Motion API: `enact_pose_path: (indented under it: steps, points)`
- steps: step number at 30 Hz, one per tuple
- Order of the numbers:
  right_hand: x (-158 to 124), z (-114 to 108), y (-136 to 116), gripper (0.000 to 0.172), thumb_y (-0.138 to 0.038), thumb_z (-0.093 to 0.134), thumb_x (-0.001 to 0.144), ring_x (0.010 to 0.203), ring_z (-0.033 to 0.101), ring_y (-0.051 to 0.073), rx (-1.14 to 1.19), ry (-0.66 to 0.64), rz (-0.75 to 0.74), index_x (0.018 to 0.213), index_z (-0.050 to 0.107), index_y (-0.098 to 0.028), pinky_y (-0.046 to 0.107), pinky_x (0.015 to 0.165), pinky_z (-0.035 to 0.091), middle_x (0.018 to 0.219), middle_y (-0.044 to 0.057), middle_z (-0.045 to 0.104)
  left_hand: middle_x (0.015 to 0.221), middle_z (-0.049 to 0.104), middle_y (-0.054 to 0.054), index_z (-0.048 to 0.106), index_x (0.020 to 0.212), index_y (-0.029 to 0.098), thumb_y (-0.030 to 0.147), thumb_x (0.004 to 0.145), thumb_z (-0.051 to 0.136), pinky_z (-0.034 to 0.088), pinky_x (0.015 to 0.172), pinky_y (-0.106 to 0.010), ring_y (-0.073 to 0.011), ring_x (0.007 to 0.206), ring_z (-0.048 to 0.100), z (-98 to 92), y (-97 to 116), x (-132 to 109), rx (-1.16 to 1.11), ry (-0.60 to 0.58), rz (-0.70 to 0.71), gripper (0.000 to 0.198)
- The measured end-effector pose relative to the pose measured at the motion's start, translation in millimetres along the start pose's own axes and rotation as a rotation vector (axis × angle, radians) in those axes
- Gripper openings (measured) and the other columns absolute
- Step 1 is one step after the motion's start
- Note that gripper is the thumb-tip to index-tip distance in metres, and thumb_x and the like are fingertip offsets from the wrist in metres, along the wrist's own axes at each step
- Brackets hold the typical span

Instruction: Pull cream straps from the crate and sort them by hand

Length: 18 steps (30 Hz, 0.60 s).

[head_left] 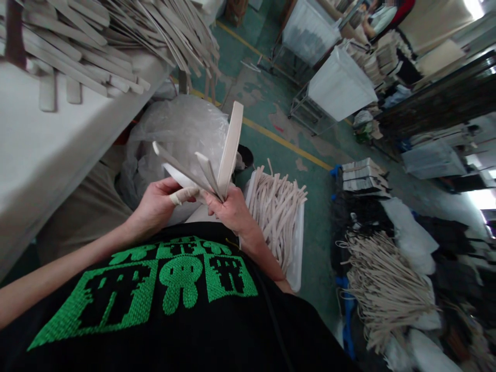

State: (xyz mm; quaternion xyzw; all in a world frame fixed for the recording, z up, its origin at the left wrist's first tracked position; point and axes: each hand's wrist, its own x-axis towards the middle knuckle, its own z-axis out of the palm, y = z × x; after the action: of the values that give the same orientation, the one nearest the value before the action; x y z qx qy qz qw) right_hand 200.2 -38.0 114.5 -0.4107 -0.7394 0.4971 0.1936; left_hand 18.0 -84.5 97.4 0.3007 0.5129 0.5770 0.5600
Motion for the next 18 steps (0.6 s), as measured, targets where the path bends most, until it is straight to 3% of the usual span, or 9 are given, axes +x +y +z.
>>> enact_pose_path:
  steps: [6, 12, 15, 18]
  points:
    - [-5.8, -2.0, 9.5, 0.041, -0.052, 0.052, 0.1, 0.051, 0.06, 0.01, 0.037, -0.077, 0.093, 0.081, 0.065, -0.018, 0.021, 0.055, 0.047, 0.061, -0.001, 0.063, 0.07, 0.072, 0.0, 0.078, 0.066, 0.023, 0.029, 0.064, 0.089, 0.049, 0.067, -0.027, -0.0139, 0.066, 0.058, -11.4, 9.8, 6.3, -0.039, 0.124, 0.022, 0.012]
    - [2.2, 6.9, 14.8, 0.043, -0.056, 0.055, 0.098, 0.054, 0.059, 0.01, 0.047, -0.022, 0.107, 0.084, 0.068, -0.018, 0.02, 0.053, 0.047, 0.062, -0.001, 0.063, 0.067, 0.07, -0.001, 0.076, 0.068, 0.021, 0.031, 0.061, 0.091, 0.049, 0.067, -0.03, -0.0157, 0.064, 0.06, -3.1, -4.3, 4.7, 0.005, 0.022, -0.067, 0.019]
    - [12.1, 5.3, 25.0, 0.043, -0.057, 0.053, 0.099, 0.056, 0.06, 0.01, 0.178, 0.01, 0.123, 0.096, 0.072, -0.019, 0.02, 0.053, 0.05, 0.075, 0.001, 0.07, 0.062, 0.065, 0.0, 0.073, 0.065, 0.02, 0.029, 0.064, 0.089, 0.048, 0.062, -0.028, -0.0136, 0.059, 0.057, -4.8, -4.4, 9.1, -0.088, 0.03, -0.123, 0.018]
    - [18.5, -0.4, 34.6, 0.038, -0.05, 0.05, 0.101, 0.064, 0.063, 0.009, 0.284, 0.065, 0.081, 0.113, 0.073, -0.023, 0.022, 0.063, 0.057, 0.104, 0.003, 0.075, 0.061, 0.063, 0.0, 0.071, 0.064, 0.018, 0.026, 0.066, 0.087, 0.049, 0.059, -0.026, -0.0108, 0.055, 0.054, -11.5, -1.3, 15.2, -0.221, 0.023, -0.238, 0.018]
